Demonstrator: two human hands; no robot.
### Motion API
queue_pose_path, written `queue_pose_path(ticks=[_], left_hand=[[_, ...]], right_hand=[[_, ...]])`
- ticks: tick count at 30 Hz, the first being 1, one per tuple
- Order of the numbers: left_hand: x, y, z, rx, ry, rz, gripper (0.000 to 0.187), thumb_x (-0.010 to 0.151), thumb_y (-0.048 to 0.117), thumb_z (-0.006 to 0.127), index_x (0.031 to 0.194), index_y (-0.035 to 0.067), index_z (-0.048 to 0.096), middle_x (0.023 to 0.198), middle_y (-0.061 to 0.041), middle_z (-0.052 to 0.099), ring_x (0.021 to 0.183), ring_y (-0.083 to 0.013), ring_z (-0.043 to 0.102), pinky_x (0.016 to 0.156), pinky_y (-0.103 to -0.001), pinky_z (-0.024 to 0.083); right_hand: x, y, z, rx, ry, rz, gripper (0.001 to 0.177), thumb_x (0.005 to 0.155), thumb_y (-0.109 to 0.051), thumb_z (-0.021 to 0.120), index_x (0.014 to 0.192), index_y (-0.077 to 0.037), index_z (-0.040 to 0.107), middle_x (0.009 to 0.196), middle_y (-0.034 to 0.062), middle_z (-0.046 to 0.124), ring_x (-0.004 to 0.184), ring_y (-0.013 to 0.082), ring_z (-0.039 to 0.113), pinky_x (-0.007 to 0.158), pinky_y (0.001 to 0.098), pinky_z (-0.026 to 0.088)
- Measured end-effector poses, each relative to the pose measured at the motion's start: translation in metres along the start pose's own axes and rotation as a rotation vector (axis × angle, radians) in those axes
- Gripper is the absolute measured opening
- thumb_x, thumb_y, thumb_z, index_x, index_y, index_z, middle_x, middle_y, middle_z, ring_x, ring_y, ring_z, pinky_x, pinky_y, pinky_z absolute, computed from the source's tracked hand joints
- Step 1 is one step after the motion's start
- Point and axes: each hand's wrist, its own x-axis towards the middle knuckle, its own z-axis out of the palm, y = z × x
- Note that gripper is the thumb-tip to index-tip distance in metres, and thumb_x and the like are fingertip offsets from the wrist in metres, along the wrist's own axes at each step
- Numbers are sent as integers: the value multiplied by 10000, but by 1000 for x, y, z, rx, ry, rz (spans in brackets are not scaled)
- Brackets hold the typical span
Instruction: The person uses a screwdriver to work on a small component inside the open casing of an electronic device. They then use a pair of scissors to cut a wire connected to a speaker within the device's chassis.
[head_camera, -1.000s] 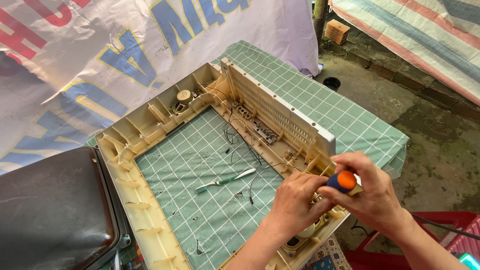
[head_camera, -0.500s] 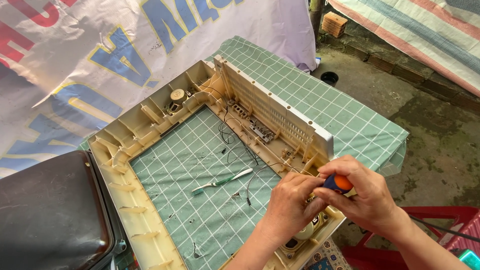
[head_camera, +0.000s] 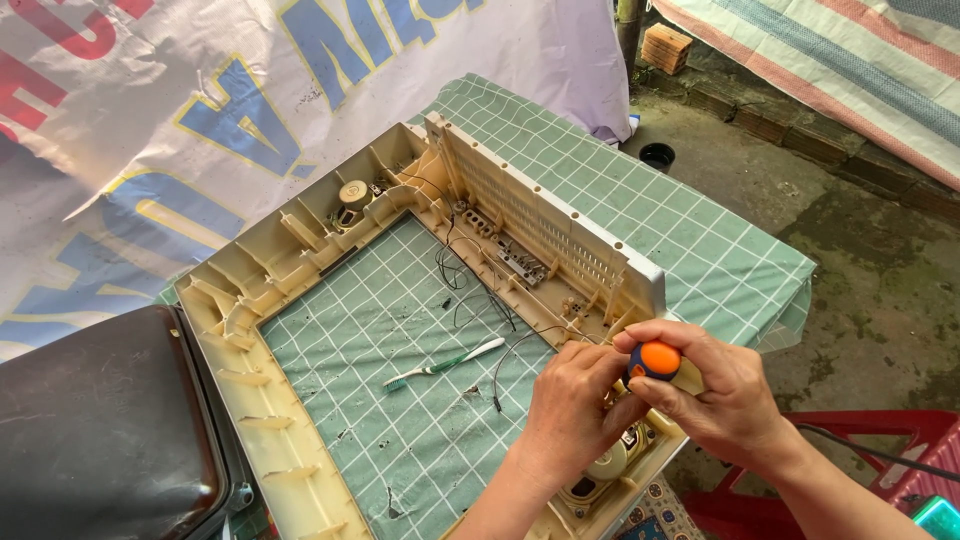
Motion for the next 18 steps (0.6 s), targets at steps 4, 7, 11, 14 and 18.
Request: queue_pose_path(ticks=[4, 7, 11, 14, 18], left_hand=[[-4, -4, 4, -36, -54, 37, 333, 1008, 309, 658, 1248, 82, 621, 888, -64, 711, 818, -311, 640, 744, -438, 521], [-9, -10, 18, -107, -34, 11, 308, 974, 306, 704, 1253, 188, 648, 1154, -48, 741, 893, -345, 665, 759, -458, 542], [-8, -12, 15, -81, -123, -84, 217, 942, 301, 694, 890, 91, 701, 856, -95, 754, 824, -359, 679, 660, -476, 520], [-7, -12, 12, -88, -145, -125, 167, 924, 248, 694, 856, 98, 666, 811, -89, 739, 817, -350, 660, 653, -466, 499], [-2, 1, 2, -102, -157, -120, 191, 955, 265, 684, 937, 82, 637, 900, -104, 749, 856, -372, 686, 715, -477, 536]], right_hand=[[24, 5, -10, 194, -131, -27, 354, 828, -268, 792, 1117, -80, 710, 1041, 46, 808, 914, 130, 807, 827, 221, 639], [45, 4, -1, 614, -169, -107, 220, 834, -264, 776, 845, -140, 595, 990, 90, 749, 874, 189, 761, 770, 295, 670], [49, 10, 12, 1060, -381, -7, 224, 896, -175, 722, 798, -107, 534, 690, 69, 645, 582, 156, 618, 554, 291, 537], [40, 2, 19, 969, -234, 66, 161, 894, -143, 694, 803, -96, 569, 605, 15, 589, 494, 91, 519, 468, 226, 448], [31, -10, 26, 809, 4, 73, 89, 924, -112, 655, 900, -108, 570, 618, -5, 579, 514, 78, 521, 494, 213, 469]])
